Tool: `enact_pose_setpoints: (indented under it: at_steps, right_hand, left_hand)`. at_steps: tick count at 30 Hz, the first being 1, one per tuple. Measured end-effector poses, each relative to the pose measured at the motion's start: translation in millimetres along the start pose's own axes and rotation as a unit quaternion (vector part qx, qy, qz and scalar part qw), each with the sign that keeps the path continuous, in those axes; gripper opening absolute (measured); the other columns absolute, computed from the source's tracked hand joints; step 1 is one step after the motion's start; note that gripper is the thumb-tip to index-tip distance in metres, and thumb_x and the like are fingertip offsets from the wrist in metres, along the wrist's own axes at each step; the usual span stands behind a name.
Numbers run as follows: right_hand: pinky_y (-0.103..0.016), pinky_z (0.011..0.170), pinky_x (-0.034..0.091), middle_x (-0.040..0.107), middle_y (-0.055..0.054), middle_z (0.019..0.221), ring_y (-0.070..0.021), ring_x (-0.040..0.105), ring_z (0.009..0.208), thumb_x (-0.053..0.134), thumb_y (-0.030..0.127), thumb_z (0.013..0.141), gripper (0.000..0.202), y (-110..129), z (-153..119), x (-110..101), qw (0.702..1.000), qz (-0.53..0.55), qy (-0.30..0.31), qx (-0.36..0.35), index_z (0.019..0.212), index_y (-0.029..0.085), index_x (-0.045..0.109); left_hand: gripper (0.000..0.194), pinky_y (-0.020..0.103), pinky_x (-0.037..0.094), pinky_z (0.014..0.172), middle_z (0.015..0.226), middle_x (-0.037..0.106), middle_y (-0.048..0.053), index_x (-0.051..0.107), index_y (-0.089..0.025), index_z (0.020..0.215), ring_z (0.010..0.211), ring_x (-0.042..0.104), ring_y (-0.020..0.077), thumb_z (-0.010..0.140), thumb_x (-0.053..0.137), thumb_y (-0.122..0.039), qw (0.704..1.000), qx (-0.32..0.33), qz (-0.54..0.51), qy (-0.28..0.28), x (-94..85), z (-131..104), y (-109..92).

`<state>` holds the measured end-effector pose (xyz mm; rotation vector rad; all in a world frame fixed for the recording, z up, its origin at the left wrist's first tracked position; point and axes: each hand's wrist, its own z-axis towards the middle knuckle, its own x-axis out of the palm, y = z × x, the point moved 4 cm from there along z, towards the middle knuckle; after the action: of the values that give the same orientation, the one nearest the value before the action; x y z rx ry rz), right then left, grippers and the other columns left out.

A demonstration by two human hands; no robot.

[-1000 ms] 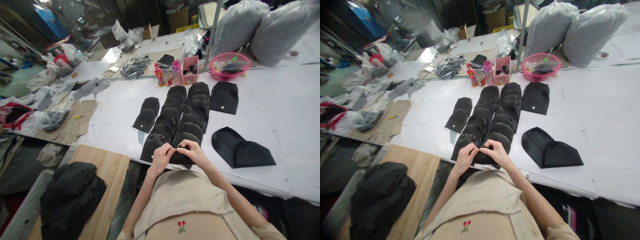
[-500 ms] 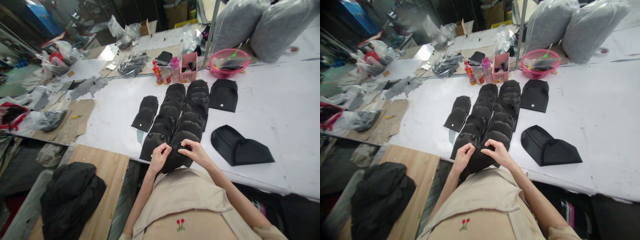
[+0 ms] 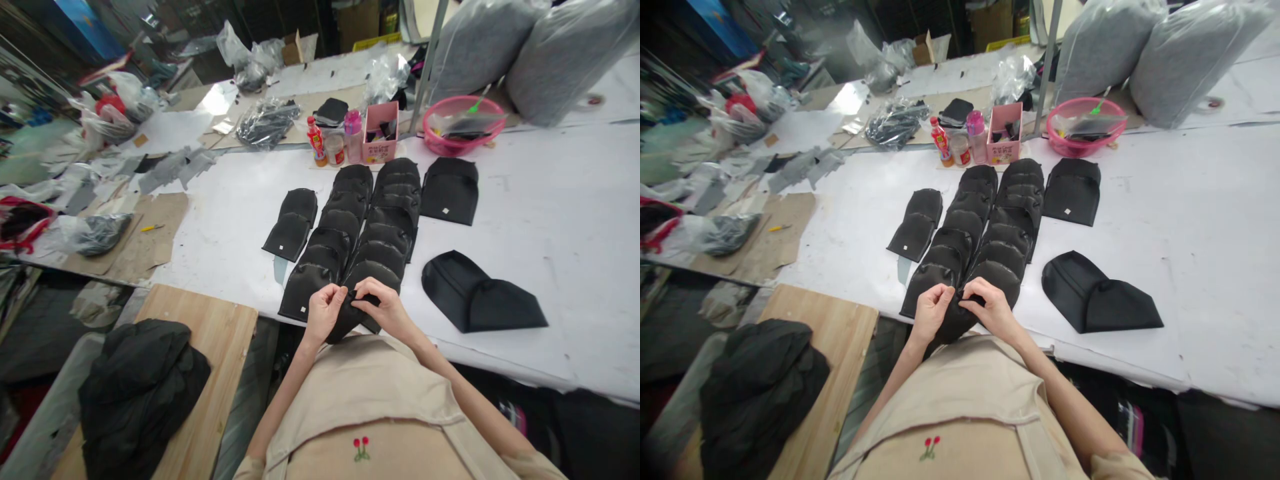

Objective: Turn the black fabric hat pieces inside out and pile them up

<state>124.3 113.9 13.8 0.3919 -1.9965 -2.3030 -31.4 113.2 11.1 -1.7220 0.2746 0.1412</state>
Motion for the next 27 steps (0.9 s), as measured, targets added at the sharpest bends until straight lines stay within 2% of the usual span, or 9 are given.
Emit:
enact_pose_setpoints:
  at_steps: [5, 8, 19, 27]
  right_hand:
    - [-0.033, 0.083, 0.046, 0.061, -0.005, 0.098, -0.0193, 0.059, 0.092, 0.062, 0.025, 0.086, 0.007, 1, -3, 0, 0.999, -0.041, 0.001, -0.022, 0.079, 0.024, 0.063]
    - [-0.033, 0.081, 0.047, 0.062, -0.005, 0.095, -0.0196, 0.06, 0.09, 0.062, 0.024, 0.086, 0.007, 0, -3, 0, 0.999, -0.035, 0.005, -0.015, 0.079, 0.024, 0.064]
    - [-0.035, 0.082, 0.046, 0.063, -0.003, 0.089, -0.0202, 0.06, 0.089, 0.06, 0.013, 0.078, 0.011, -7, -6, 2, 1.0, -0.001, 0.02, 0.013, 0.078, 0.023, 0.062]
    - [-0.033, 0.08, 0.046, 0.063, -0.002, 0.085, -0.0194, 0.06, 0.086, 0.063, 0.019, 0.078, 0.004, -10, -7, 3, 0.998, 0.016, 0.028, 0.045, 0.078, 0.023, 0.063]
  left_hand:
    - [0.04, 0.021, 0.024, 0.049, 0.056, 0.041, -0.005, 0.051, -0.016, 0.064, 0.052, 0.031, 0.0068, 0.078, 0.066, -0.051, 0.987, -0.101, -0.126, 0.014, 5.8, 1, 19]
    - [0.037, 0.02, 0.025, 0.049, 0.057, 0.046, -0.005, 0.053, -0.015, 0.066, 0.051, 0.033, 0.0058, 0.072, 0.072, -0.046, 0.98, -0.125, -0.152, 0.021, 6.8, 1, 23]
    - [0.021, 0.018, 0.024, 0.048, 0.057, 0.043, -0.006, 0.058, -0.014, 0.072, 0.05, 0.034, 0.0048, 0.071, 0.07, -0.031, 0.991, -0.076, -0.097, 0.045, 5.0, 1, 27]
    - [0.015, 0.018, 0.025, 0.047, 0.058, 0.044, -0.006, 0.058, -0.014, 0.077, 0.05, 0.036, 0.0052, 0.074, 0.065, -0.028, 0.994, -0.067, -0.063, 0.061, 4.8, 0, 28]
